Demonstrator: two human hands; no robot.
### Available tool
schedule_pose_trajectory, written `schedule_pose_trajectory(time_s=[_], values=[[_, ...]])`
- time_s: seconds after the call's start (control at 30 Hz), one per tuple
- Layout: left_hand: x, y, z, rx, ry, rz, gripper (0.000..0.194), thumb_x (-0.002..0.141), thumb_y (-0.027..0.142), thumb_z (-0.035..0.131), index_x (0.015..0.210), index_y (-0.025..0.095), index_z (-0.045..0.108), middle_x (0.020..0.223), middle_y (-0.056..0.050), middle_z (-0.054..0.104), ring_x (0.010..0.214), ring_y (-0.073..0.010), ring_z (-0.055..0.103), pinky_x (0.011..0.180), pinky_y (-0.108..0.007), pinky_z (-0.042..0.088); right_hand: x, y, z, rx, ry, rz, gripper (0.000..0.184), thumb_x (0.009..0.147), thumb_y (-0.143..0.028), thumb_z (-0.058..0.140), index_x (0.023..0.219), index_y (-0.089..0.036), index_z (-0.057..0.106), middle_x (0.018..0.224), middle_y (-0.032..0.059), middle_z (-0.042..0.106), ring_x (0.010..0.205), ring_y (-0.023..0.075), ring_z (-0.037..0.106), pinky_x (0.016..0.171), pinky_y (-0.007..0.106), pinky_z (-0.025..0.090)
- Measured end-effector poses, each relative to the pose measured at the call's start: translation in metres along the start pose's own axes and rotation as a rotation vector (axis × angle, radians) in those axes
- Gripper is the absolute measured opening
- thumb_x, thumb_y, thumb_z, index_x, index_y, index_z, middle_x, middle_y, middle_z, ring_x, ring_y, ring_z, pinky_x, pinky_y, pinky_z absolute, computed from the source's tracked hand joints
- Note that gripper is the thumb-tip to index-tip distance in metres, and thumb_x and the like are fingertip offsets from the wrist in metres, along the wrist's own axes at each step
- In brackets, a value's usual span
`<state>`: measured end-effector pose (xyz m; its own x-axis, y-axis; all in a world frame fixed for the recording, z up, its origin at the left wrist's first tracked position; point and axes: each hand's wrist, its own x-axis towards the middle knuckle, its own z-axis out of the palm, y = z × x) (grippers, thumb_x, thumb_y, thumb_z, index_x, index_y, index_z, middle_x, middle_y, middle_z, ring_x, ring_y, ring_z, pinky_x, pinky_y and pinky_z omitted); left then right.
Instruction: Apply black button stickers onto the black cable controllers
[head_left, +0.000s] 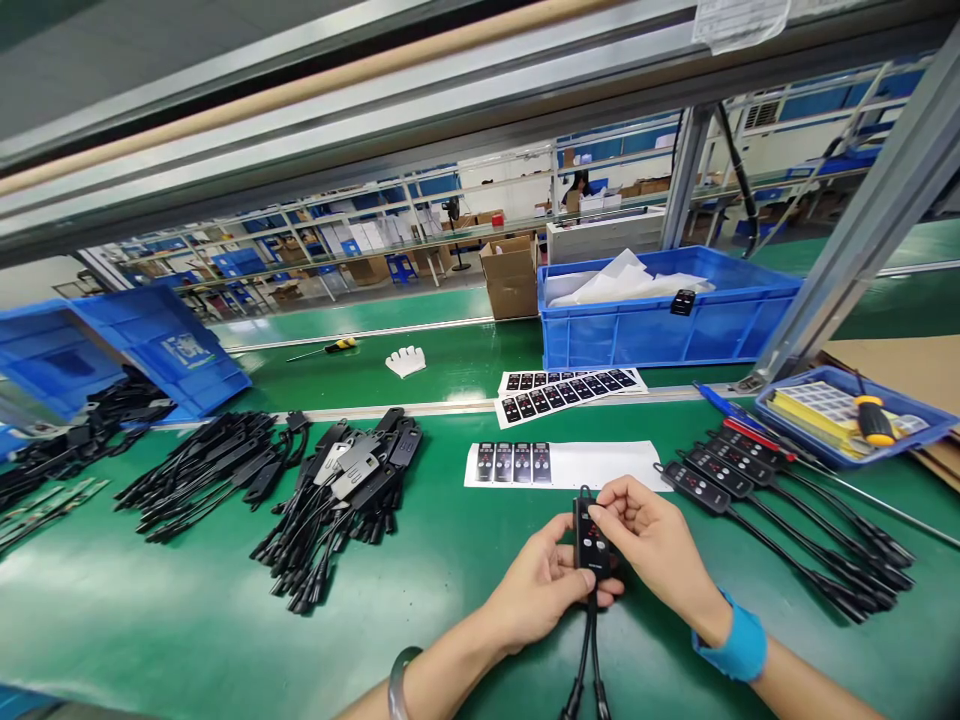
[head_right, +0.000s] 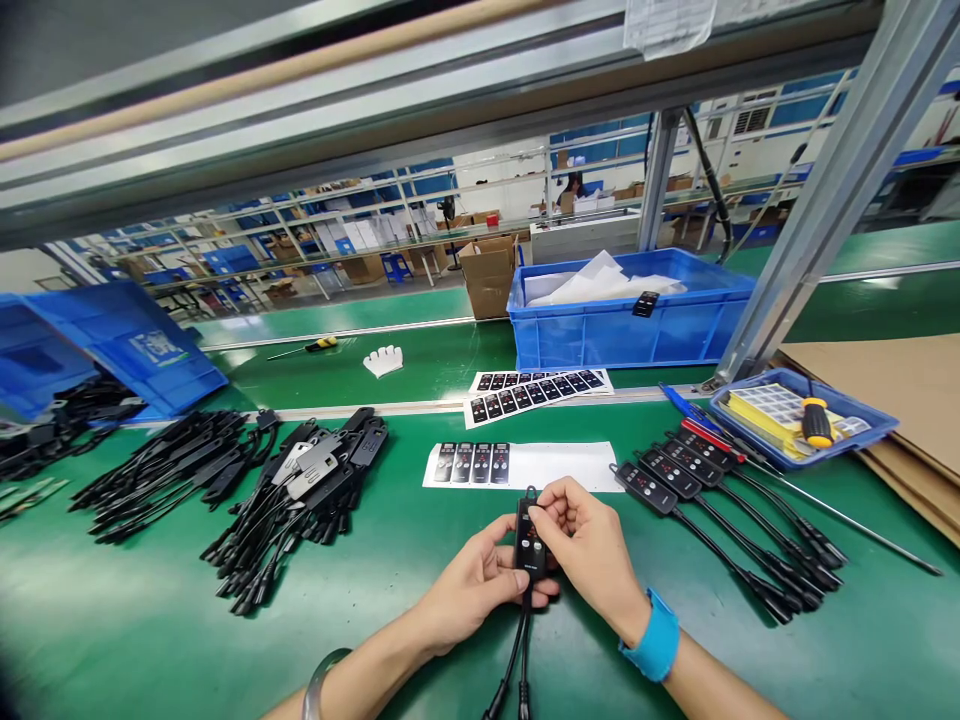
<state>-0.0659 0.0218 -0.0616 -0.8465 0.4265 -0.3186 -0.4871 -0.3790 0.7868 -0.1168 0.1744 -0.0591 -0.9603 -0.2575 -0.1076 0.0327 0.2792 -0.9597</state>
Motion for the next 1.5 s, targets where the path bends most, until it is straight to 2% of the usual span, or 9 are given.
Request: schedule_pose_trajectory(time_s=[0.33, 0.53, 0.7, 0.8, 1.0, 1.13, 1.17, 1.33, 1.5], values=[[0.001, -0.005, -0.003, 0.080, -0.007, 0.040, 0.072, 0.075, 0.043, 0.070, 0.125, 0.005, 0.034, 0.097, -0.020, 0.060, 0.088, -0.0212, 0.063, 0.084, -0.037, 0.047, 0.003, 0.005, -0.002, -0.001, -0.020, 0.049, 0.036, 0.080, -0.046, 0.058, 0.094, -0.015, 0.049, 0.065, -0.0005, 0.049, 0.057, 0.0100, 0.048, 0.051, 0.021, 0.041], [0.002, -0.003, -0.003, -0.017, 0.018, 0.019, 0.062, 0.074, 0.036, 0.070, 0.118, 0.008, 0.037, 0.110, -0.023, 0.056, 0.089, -0.0240, 0.064, 0.083, -0.037, 0.049, 0.012, 0.010, -0.011, -0.270, -0.030, 0.046, 0.048, 0.078, -0.056, 0.056, 0.104, -0.016, 0.050, 0.055, -0.0040, 0.036, 0.052, 0.0107, 0.038, 0.052, 0.024, 0.031], [0.007, -0.004, -0.007, -0.098, 0.050, 0.026, 0.053, 0.088, 0.050, 0.050, 0.117, 0.006, 0.041, 0.103, -0.021, 0.058, 0.080, -0.0232, 0.065, 0.073, -0.035, 0.052, 0.009, 0.011, -0.002, -0.193, -0.217, 0.043, 0.043, 0.082, -0.051, 0.053, 0.106, -0.016, 0.049, 0.068, -0.0016, 0.041, 0.060, 0.0102, 0.041, 0.056, 0.023, 0.035], [0.010, -0.006, -0.010, -0.114, 0.079, 0.044, 0.046, 0.091, 0.046, 0.045, 0.114, 0.006, 0.044, 0.107, -0.021, 0.057, 0.076, -0.0214, 0.065, 0.066, -0.031, 0.053, 0.002, 0.006, 0.006, -0.203, -0.305, 0.010, 0.036, 0.080, -0.041, 0.059, 0.105, -0.017, 0.049, 0.070, -0.0015, 0.045, 0.063, 0.0099, 0.041, 0.056, 0.022, 0.036], [0.010, -0.002, -0.011, -0.156, 0.155, 0.061, 0.043, 0.093, 0.043, 0.045, 0.118, 0.009, 0.042, 0.100, -0.018, 0.060, 0.078, -0.0216, 0.064, 0.060, -0.027, 0.052, 0.000, 0.004, 0.007, 0.124, -0.472, 0.033, 0.085, 0.072, -0.033, 0.069, 0.142, -0.022, 0.021, 0.114, 0.0066, 0.052, 0.088, 0.0149, 0.056, 0.074, 0.026, 0.050], [0.010, -0.003, -0.010, -0.104, 0.152, 0.061, 0.063, 0.084, 0.057, 0.054, 0.122, 0.010, 0.037, 0.101, -0.017, 0.060, 0.078, -0.0232, 0.065, 0.065, -0.030, 0.053, 0.003, 0.009, 0.005, 0.005, -0.416, -0.026, 0.062, 0.093, -0.046, 0.038, 0.142, -0.010, 0.030, 0.127, 0.0136, 0.047, 0.117, 0.0191, 0.045, 0.105, 0.035, 0.034], [0.010, -0.004, -0.010, -0.082, 0.152, 0.057, 0.069, 0.080, 0.058, 0.058, 0.124, 0.010, 0.035, 0.102, -0.017, 0.060, 0.078, -0.0231, 0.065, 0.067, -0.031, 0.053, 0.003, 0.010, 0.005, -0.015, -0.399, -0.035, 0.061, 0.094, -0.047, 0.035, 0.142, -0.009, 0.032, 0.128, 0.0138, 0.047, 0.119, 0.0195, 0.044, 0.107, 0.035, 0.031], [0.010, -0.009, -0.010, 0.021, 0.119, 0.085, 0.077, 0.080, 0.056, 0.060, 0.131, 0.010, 0.026, 0.103, -0.018, 0.059, 0.078, -0.0234, 0.064, 0.070, -0.036, 0.052, 0.000, 0.007, 0.011, -0.079, -0.345, -0.087, 0.056, 0.095, -0.042, 0.033, 0.142, -0.013, 0.032, 0.112, 0.0101, 0.057, 0.092, 0.0174, 0.056, 0.085, 0.032, 0.045], [0.012, -0.009, -0.013, -0.153, 0.155, 0.115, 0.072, 0.084, 0.045, 0.061, 0.138, 0.018, 0.021, 0.129, -0.015, 0.046, 0.098, -0.0198, 0.059, 0.083, -0.034, 0.049, -0.004, 0.003, 0.015, -0.285, -0.260, -0.187, 0.066, 0.090, -0.038, 0.043, 0.147, -0.009, 0.024, 0.132, 0.0136, 0.043, 0.118, 0.0200, 0.044, 0.103, 0.033, 0.036]])
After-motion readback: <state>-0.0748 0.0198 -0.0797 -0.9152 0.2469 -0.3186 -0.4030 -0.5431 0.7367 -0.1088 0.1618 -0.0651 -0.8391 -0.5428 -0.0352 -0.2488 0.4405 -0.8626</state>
